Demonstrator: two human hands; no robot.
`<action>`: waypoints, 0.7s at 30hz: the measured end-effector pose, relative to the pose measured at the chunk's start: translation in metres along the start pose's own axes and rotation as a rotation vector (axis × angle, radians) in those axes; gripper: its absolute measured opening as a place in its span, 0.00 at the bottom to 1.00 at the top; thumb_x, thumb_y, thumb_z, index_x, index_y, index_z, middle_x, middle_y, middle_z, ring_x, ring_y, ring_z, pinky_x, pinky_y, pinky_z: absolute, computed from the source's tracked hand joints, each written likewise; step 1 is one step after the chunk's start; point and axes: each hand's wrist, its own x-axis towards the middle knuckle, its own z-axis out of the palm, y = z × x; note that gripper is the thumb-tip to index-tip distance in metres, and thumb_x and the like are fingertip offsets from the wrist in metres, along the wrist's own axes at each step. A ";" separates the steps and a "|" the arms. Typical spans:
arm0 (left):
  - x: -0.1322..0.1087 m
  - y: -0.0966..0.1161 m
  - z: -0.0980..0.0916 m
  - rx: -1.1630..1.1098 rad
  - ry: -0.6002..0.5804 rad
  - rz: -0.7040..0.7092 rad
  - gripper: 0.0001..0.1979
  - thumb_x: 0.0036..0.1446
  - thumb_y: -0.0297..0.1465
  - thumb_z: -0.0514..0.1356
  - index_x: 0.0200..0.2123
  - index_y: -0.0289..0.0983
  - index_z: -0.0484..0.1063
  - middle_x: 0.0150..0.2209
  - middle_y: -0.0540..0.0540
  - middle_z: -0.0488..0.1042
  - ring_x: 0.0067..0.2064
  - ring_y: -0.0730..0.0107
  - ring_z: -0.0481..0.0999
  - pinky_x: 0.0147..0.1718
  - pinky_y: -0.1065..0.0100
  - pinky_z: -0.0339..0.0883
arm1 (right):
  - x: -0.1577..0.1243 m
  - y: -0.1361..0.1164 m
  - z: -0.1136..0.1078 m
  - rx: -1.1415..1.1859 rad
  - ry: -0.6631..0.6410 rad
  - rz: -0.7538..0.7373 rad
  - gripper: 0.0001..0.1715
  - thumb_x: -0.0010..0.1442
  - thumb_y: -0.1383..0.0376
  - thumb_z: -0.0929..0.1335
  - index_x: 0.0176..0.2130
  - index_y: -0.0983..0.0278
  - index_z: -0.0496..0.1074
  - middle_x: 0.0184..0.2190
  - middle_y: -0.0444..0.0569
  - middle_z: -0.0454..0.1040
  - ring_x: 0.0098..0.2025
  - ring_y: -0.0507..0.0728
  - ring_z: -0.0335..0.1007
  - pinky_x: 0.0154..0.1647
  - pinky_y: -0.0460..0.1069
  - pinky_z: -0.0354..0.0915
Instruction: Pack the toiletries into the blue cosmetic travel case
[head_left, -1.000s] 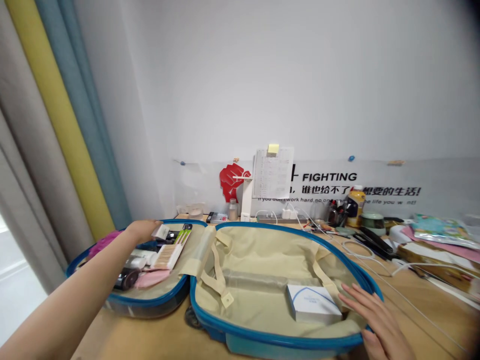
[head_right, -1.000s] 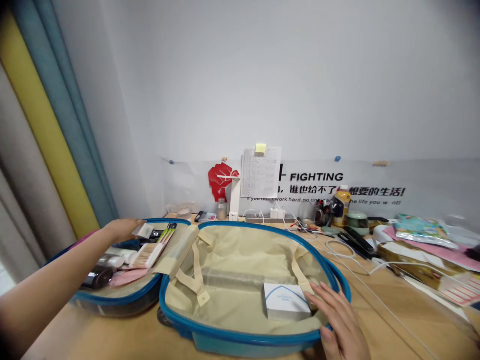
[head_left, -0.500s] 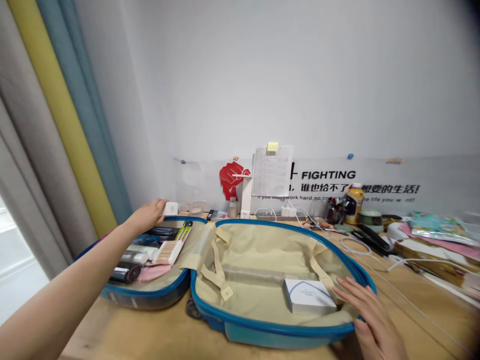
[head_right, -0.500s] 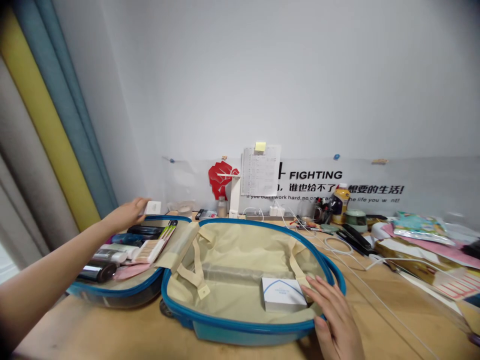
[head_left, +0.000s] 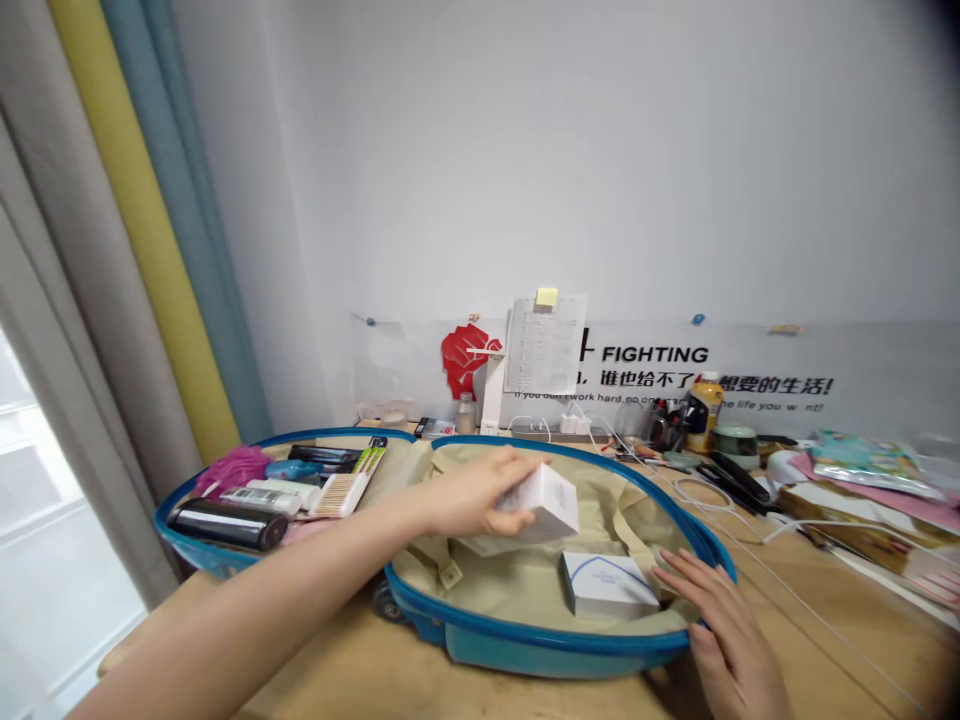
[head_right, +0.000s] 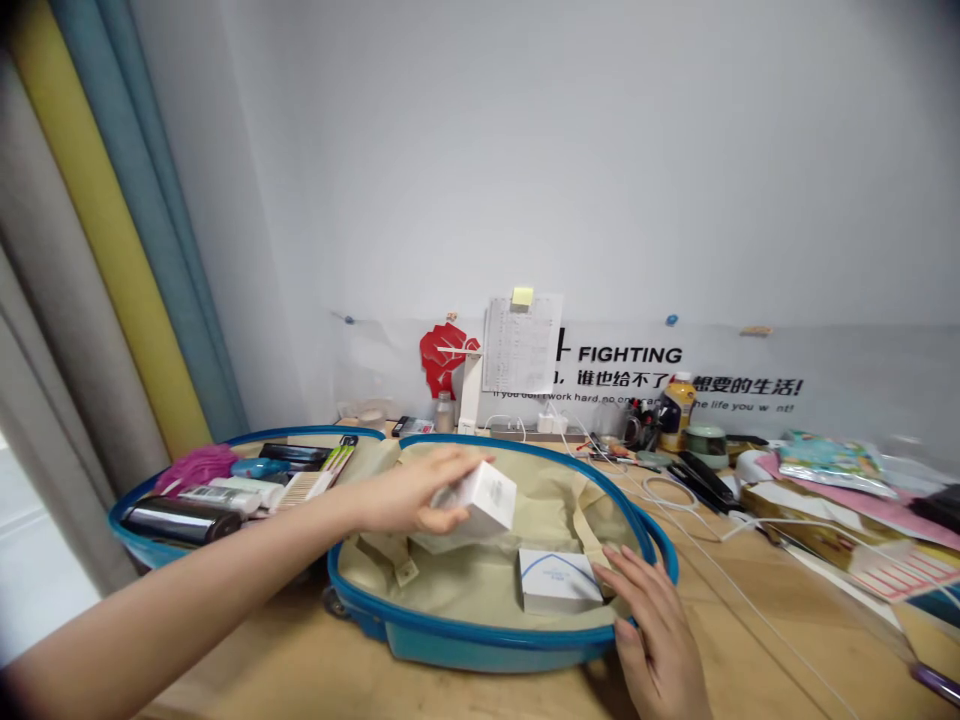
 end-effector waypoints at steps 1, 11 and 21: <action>0.003 0.002 0.009 -0.009 -0.052 -0.008 0.34 0.56 0.37 0.56 0.64 0.34 0.53 0.54 0.37 0.65 0.55 0.58 0.66 0.56 0.61 0.60 | 0.000 0.000 0.000 0.001 0.002 0.001 0.23 0.66 0.56 0.55 0.50 0.60 0.70 0.49 0.52 0.74 0.53 0.61 0.70 0.56 0.59 0.61; 0.009 -0.006 0.046 0.057 -0.247 -0.105 0.37 0.56 0.41 0.58 0.65 0.38 0.51 0.56 0.38 0.64 0.54 0.57 0.68 0.54 0.62 0.61 | 0.001 -0.002 -0.002 -0.016 0.000 0.012 0.22 0.66 0.56 0.54 0.48 0.60 0.70 0.47 0.53 0.75 0.53 0.61 0.70 0.55 0.59 0.62; 0.012 -0.017 0.052 0.147 -0.278 -0.130 0.36 0.56 0.41 0.57 0.65 0.37 0.51 0.56 0.37 0.65 0.53 0.56 0.70 0.51 0.64 0.63 | 0.003 -0.004 -0.004 0.026 -0.012 0.049 0.22 0.65 0.56 0.56 0.48 0.59 0.72 0.48 0.52 0.76 0.52 0.61 0.71 0.55 0.60 0.63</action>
